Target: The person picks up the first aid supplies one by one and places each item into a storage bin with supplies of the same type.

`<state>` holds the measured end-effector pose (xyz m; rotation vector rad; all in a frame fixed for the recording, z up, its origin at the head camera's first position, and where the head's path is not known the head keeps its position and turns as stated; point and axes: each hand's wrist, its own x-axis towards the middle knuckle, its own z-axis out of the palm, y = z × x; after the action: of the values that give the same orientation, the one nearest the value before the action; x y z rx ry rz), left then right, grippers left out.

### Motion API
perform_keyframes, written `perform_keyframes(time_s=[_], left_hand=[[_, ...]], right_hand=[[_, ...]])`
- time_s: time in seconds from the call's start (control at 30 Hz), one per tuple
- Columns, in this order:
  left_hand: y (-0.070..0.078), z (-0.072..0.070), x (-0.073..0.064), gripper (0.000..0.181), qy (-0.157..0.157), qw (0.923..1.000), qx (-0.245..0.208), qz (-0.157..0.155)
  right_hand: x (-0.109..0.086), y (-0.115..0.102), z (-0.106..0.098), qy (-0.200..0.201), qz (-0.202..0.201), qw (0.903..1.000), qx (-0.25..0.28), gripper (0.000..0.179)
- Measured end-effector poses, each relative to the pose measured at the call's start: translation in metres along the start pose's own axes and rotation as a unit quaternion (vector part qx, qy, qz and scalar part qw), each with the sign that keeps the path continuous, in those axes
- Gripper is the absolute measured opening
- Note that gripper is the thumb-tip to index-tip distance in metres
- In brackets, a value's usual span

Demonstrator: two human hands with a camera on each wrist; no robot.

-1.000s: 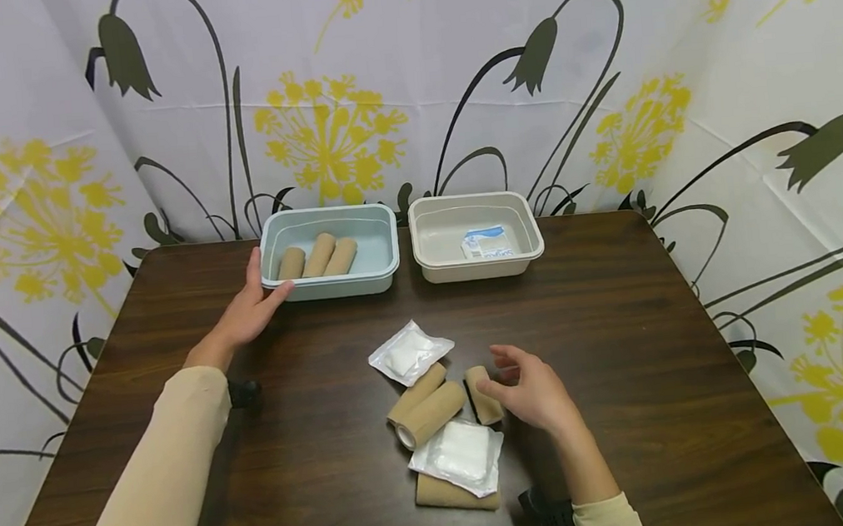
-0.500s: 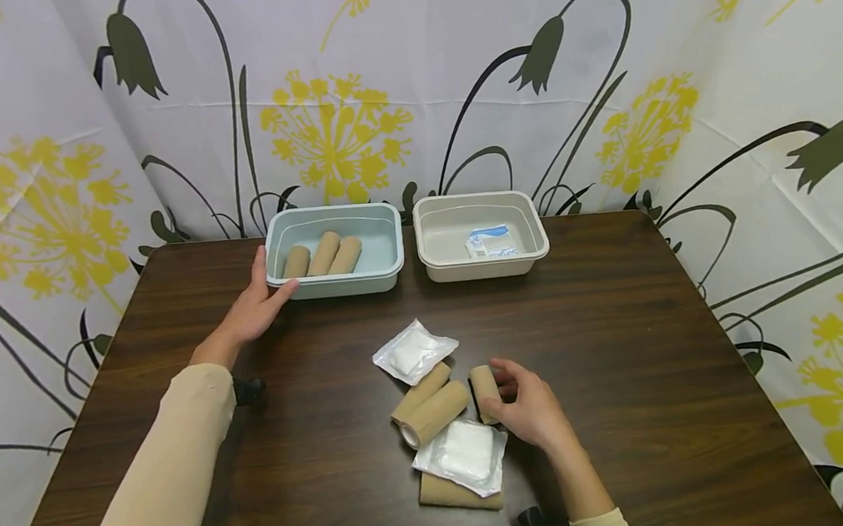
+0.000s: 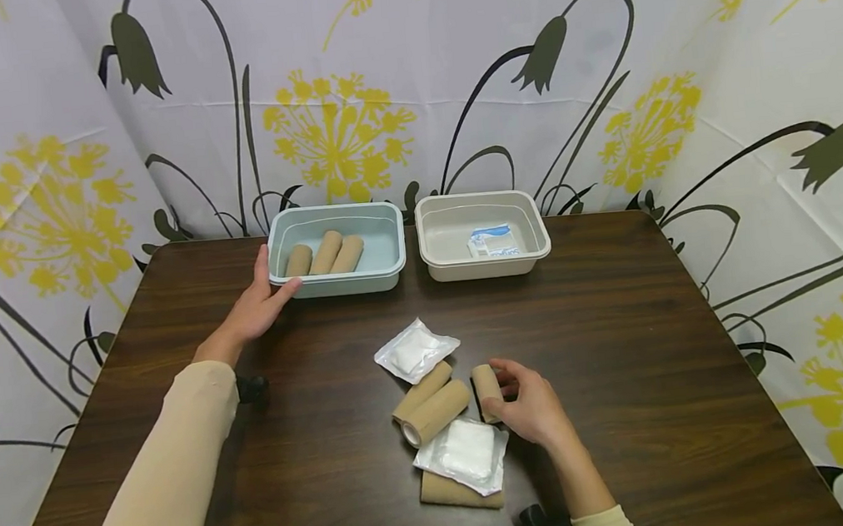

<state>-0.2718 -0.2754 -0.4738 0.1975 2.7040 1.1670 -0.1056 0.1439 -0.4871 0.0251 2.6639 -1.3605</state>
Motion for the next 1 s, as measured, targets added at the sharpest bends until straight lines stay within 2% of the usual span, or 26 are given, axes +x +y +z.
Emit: perform_keyframes(time_s=[0.33,0.57,0.8,1.0], left_hand=[[0.000,0.000,0.000,0.089,0.006,1.0000,0.001,0.003],[0.000,0.001,0.001,0.089,0.003,1.0000,-0.002,-0.004],[0.001,0.001,0.002,0.089,0.001,1.0000,-0.003,0.000],[0.001,0.001,0.000,0.089,0.003,1.0000,0.000,0.000]], right_hand=[[0.004,0.004,0.000,0.007,0.000,0.9999,0.012,0.054],[0.003,0.006,-0.004,-0.003,0.000,0.9977,0.067,0.052],[0.002,0.006,-0.010,-0.025,0.018,0.9884,0.149,0.053],[0.005,0.000,-0.016,-0.030,0.012,0.9859,0.164,0.055]])
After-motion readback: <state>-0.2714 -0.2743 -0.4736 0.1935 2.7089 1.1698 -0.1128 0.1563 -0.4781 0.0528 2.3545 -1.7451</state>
